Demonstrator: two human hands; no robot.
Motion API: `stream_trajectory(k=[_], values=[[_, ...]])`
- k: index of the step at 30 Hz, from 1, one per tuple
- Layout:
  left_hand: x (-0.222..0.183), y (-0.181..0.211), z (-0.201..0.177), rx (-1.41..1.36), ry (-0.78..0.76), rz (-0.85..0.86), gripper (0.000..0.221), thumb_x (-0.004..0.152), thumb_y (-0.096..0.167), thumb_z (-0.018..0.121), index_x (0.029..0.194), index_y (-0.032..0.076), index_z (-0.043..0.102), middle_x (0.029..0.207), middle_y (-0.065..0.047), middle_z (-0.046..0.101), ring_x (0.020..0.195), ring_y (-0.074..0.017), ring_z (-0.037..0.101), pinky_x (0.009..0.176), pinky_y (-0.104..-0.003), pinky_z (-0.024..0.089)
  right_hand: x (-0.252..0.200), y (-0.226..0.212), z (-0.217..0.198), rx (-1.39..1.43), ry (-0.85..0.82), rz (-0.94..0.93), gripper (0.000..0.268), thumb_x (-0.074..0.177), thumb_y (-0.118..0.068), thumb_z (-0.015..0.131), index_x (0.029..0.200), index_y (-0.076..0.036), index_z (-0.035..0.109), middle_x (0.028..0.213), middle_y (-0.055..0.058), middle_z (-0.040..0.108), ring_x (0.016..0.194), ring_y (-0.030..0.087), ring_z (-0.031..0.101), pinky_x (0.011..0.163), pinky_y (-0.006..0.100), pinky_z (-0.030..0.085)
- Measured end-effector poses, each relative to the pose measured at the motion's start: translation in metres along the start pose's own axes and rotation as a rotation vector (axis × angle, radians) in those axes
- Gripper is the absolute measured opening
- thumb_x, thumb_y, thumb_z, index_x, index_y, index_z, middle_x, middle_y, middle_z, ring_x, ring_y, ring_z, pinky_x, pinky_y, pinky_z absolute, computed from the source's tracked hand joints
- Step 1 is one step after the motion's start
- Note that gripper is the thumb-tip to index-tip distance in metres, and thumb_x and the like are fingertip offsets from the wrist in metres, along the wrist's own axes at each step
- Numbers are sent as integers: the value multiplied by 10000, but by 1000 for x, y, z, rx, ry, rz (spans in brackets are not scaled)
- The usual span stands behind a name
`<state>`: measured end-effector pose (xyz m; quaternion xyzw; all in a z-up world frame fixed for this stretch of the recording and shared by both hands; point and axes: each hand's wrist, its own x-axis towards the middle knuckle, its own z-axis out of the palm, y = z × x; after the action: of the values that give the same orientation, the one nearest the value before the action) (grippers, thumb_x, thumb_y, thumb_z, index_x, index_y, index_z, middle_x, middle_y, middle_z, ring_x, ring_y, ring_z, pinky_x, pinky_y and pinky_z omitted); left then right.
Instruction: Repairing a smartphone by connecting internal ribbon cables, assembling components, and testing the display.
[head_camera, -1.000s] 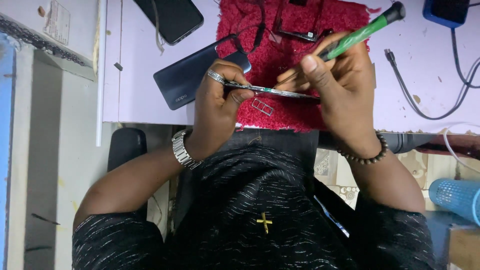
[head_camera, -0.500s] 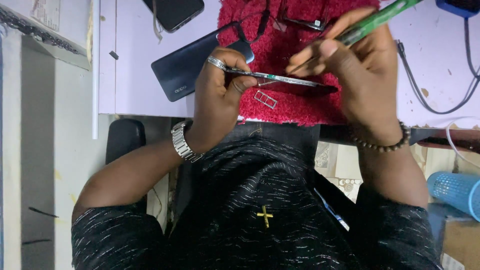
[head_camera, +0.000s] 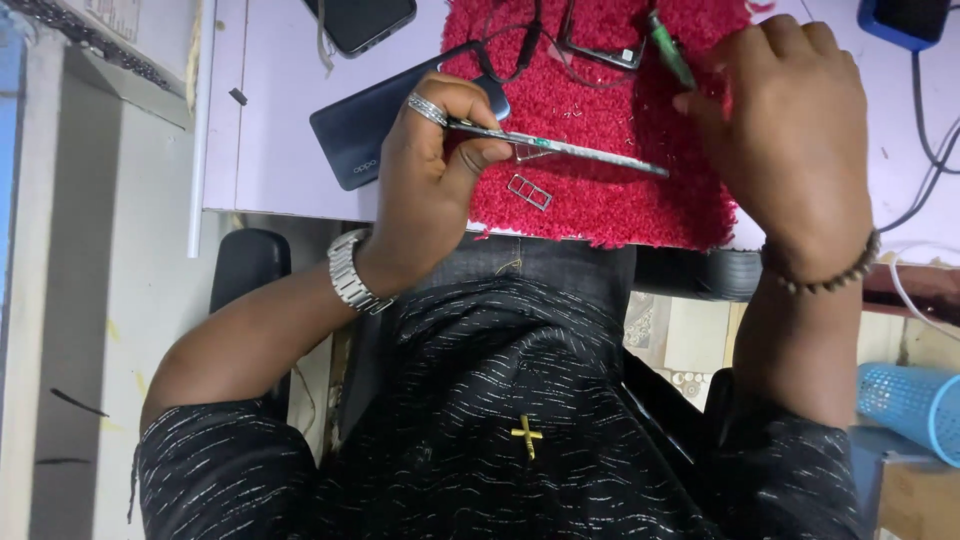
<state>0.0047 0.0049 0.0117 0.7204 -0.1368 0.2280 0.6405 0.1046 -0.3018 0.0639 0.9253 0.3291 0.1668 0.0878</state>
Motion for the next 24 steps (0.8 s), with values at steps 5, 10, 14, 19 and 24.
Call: stream_trajectory(k=[5,10,14,19,24], values=[[15,11,-19,-35,-234,258,140,1074,152,709,1107,100,583,1090,-88,584,961,-224,594,885,-366,527,13,-49,-63,965,-241,-158,554,1034,-382,637,1396,28,554,1335,199,644,1214,324,661,1054,436,518],[28,25,-37,-135,-449,410,247,1045,41,795,1146,131,588,1107,-70,644,1037,-268,663,991,-422,520,8,-84,-52,1434,-514,-437,1056,860,-331,815,1668,-116,170,1496,217,595,1328,298,636,1150,372,567],[21,6,-38,-265,-409,362,405,1107,336,704,1384,137,486,1455,-56,486,1513,-308,522,1334,-502,494,0,-106,-65,1387,-530,-186,1118,894,-271,820,1694,-82,62,1331,129,567,1281,249,602,1080,326,538],[-26,-14,5,-429,-154,39,831,1191,578,577,1763,221,91,1904,-104,181,1792,-321,405,1532,-545,482,-6,-129,-61,1039,-207,23,1228,816,-219,962,1629,55,83,1344,249,537,1208,313,618,1016,381,607],[-57,-31,48,-1005,-173,-457,460,1056,556,544,881,148,425,1139,-103,612,1225,-247,565,1166,-448,452,-23,-144,-36,542,27,146,1291,892,-548,1001,1626,85,149,1494,290,456,1214,367,725,664,478,669]])
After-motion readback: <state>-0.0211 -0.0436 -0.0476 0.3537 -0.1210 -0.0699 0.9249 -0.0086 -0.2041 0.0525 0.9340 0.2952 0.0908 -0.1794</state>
